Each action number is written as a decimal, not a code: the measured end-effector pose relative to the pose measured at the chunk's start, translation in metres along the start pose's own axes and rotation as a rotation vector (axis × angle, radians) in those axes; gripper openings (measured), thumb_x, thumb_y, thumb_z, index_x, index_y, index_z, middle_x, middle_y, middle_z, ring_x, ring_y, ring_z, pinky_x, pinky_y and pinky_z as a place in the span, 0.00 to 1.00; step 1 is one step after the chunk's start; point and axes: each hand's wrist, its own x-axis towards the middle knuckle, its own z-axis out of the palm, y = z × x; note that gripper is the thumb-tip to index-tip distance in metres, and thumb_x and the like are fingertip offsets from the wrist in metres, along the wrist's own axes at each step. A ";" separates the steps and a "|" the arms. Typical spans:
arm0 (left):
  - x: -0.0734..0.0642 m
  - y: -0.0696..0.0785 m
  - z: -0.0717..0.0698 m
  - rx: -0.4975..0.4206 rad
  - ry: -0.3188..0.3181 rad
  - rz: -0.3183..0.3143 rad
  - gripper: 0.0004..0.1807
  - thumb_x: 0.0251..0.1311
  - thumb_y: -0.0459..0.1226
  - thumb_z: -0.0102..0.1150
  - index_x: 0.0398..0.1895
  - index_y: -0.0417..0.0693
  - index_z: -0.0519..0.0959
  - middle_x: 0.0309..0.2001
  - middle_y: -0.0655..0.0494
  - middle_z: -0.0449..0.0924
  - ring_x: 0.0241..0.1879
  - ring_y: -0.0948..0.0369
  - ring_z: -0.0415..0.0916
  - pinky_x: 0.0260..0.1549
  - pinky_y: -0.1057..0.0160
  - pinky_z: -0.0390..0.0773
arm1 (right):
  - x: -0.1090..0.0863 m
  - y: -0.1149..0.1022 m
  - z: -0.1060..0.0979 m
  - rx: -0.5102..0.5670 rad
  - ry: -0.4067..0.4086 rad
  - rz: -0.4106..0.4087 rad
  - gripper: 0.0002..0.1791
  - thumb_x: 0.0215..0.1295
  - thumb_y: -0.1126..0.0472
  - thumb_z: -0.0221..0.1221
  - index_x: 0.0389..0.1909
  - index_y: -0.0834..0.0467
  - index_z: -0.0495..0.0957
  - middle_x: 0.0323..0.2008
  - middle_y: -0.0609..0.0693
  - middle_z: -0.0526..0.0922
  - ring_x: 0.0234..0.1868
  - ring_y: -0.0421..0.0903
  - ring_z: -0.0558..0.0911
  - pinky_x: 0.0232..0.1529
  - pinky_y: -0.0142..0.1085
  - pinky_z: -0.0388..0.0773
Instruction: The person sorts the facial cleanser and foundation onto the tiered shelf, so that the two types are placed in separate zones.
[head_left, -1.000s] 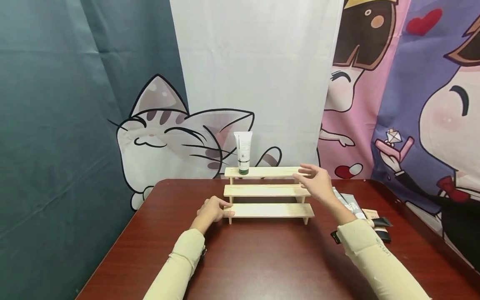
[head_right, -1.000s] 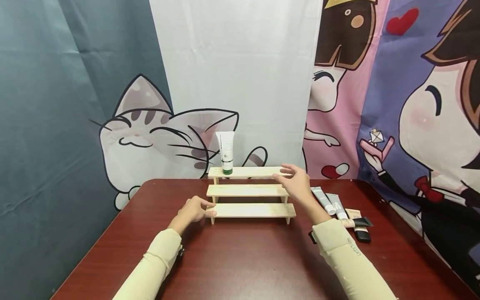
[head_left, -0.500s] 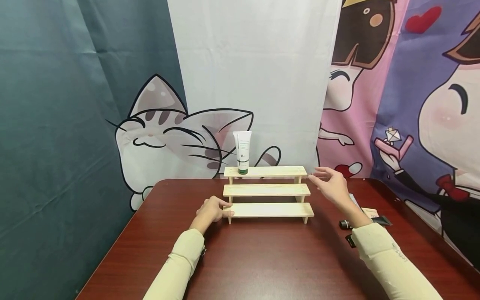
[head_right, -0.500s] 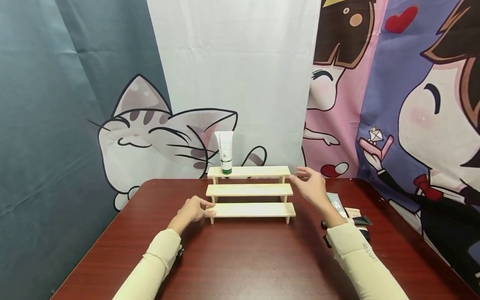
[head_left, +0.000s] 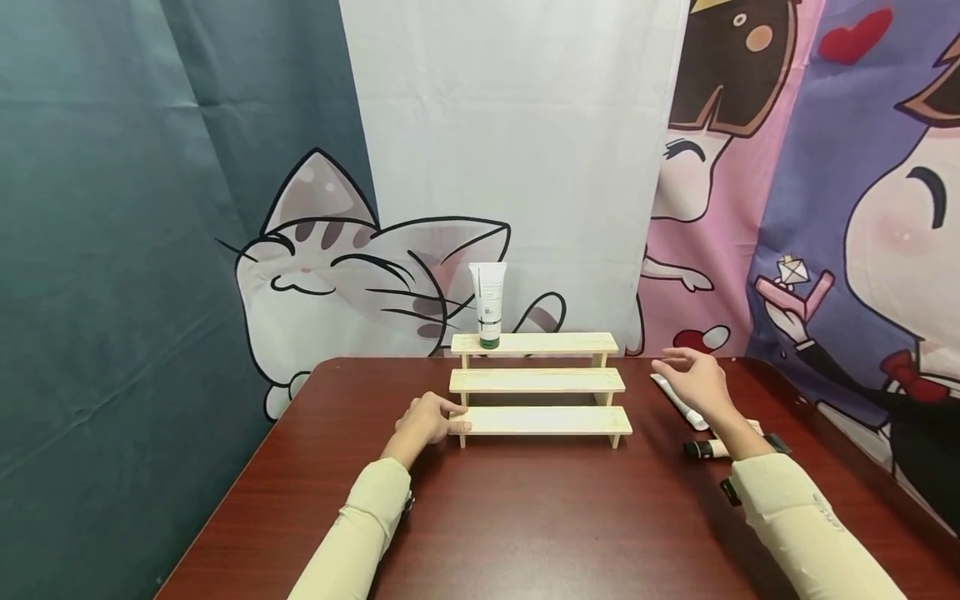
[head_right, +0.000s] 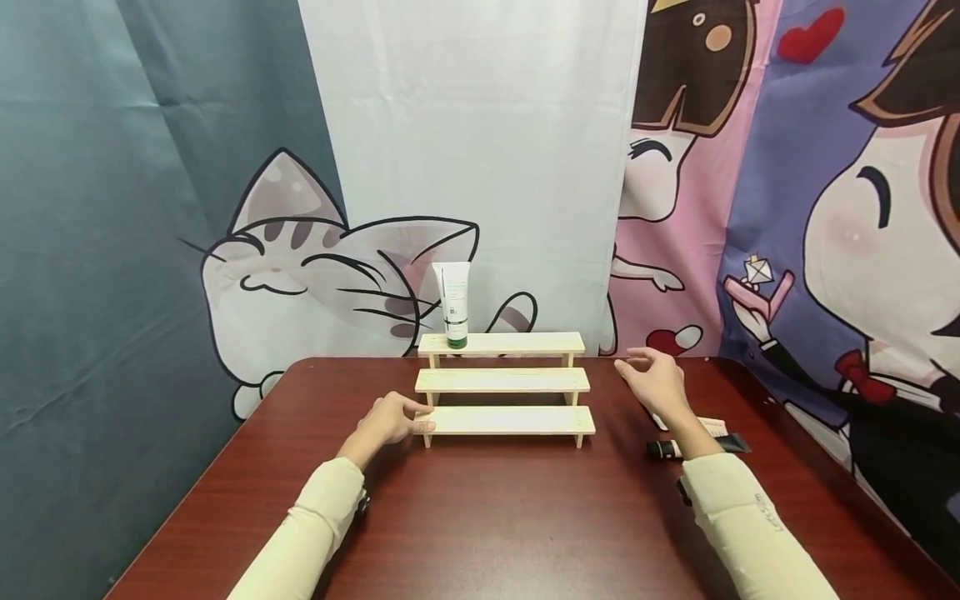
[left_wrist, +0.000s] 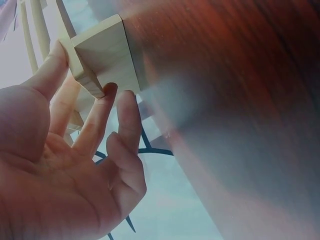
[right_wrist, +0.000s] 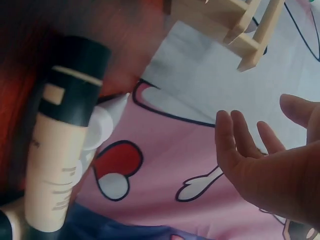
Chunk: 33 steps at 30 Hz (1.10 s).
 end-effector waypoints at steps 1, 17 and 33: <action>0.000 0.000 0.000 0.004 0.000 0.000 0.20 0.45 0.57 0.75 0.45 0.77 0.87 0.58 0.49 0.80 0.53 0.47 0.76 0.41 0.46 0.73 | 0.000 0.003 0.000 -0.007 -0.008 0.012 0.26 0.69 0.48 0.60 0.58 0.64 0.78 0.50 0.67 0.83 0.55 0.66 0.78 0.54 0.58 0.71; 0.000 0.001 0.002 -0.004 0.003 -0.025 0.20 0.44 0.58 0.75 0.45 0.77 0.87 0.59 0.50 0.79 0.54 0.48 0.76 0.40 0.47 0.74 | 0.006 0.041 -0.001 -0.083 -0.086 0.126 0.28 0.66 0.50 0.63 0.54 0.70 0.78 0.50 0.69 0.82 0.57 0.72 0.71 0.52 0.56 0.72; -0.001 -0.004 0.002 -0.023 0.012 0.025 0.20 0.44 0.57 0.75 0.45 0.74 0.88 0.58 0.49 0.80 0.53 0.46 0.77 0.40 0.45 0.73 | 0.017 0.063 0.006 -0.212 -0.115 0.138 0.27 0.59 0.57 0.65 0.51 0.74 0.77 0.44 0.68 0.84 0.55 0.76 0.68 0.56 0.62 0.61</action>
